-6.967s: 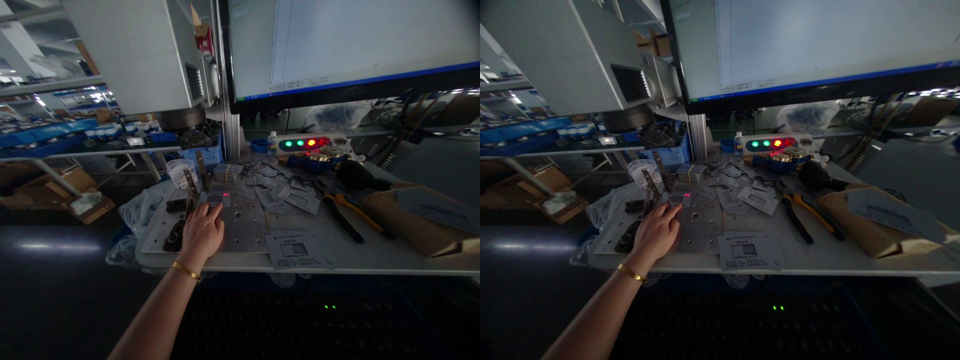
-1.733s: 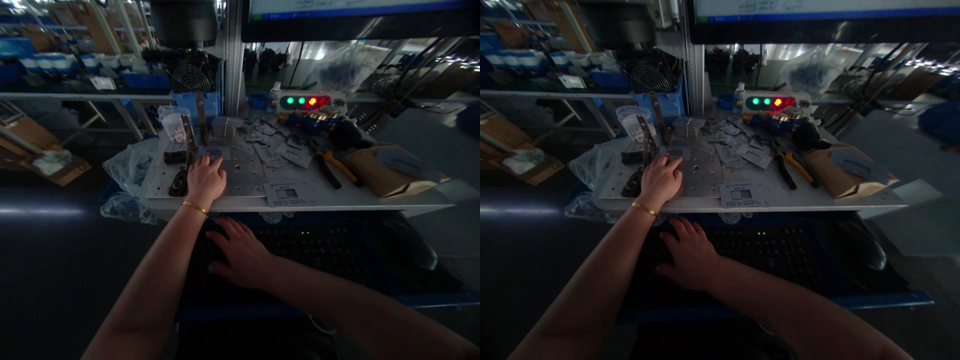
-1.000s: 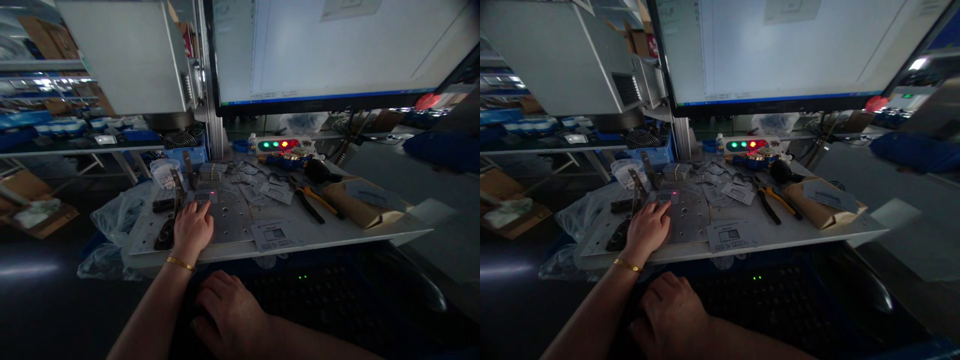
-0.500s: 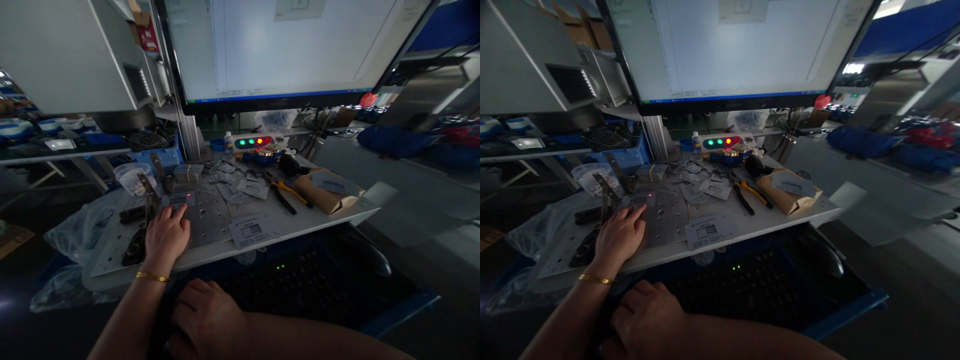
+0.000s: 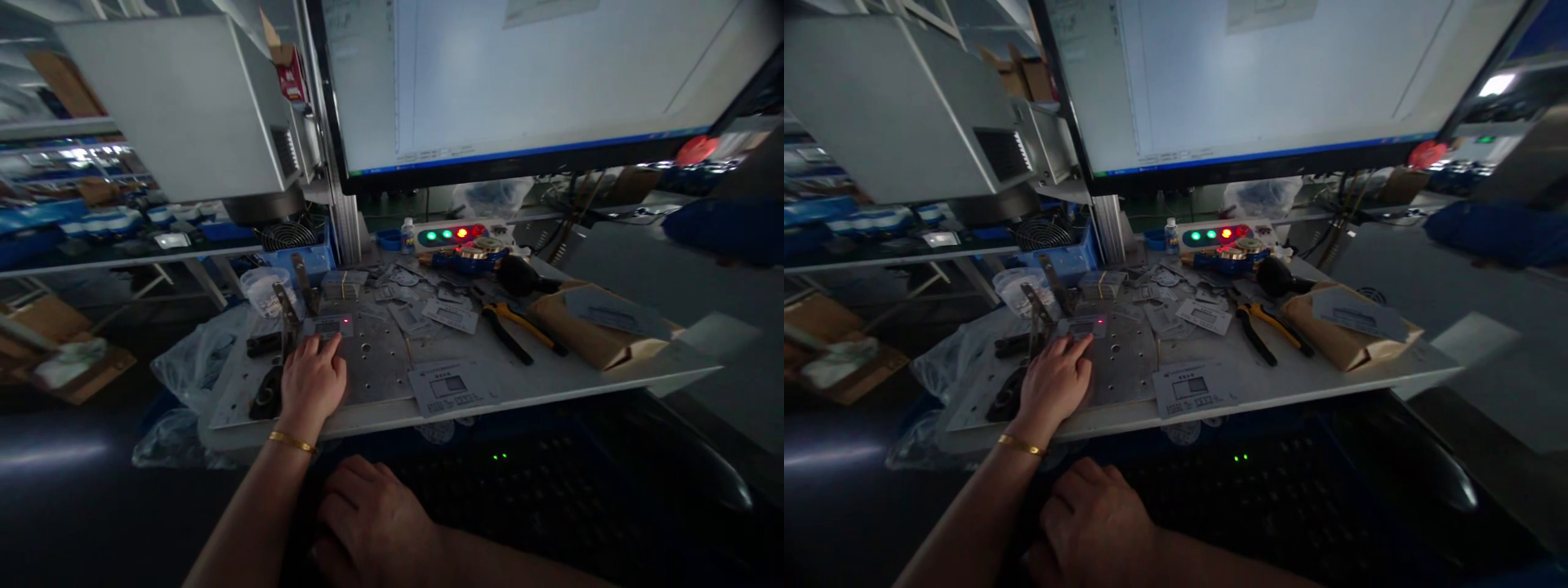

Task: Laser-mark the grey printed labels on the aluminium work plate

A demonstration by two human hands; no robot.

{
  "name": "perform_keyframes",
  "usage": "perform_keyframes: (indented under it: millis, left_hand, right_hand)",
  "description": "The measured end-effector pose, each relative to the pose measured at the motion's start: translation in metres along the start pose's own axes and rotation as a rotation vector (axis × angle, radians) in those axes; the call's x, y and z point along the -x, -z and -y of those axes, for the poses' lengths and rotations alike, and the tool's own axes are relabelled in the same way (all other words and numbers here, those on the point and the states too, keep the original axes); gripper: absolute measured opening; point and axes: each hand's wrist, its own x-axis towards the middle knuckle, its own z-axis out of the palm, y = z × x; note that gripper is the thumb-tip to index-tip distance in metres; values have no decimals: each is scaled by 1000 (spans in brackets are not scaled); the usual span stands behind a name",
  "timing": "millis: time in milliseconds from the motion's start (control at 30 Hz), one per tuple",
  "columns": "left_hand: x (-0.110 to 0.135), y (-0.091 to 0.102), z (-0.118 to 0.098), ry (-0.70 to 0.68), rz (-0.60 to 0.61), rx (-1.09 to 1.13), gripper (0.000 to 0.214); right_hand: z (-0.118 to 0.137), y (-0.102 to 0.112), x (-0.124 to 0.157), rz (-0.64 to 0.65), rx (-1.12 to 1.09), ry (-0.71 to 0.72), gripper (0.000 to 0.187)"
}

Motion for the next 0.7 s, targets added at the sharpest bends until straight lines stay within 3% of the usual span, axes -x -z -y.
perform_keyframes:
  millis: [700]
  left_hand:
    - [1, 1, 0, 16, 16, -11, 45]
  right_hand:
    - [-1, 0, 0, 0, -2, 23, 25]
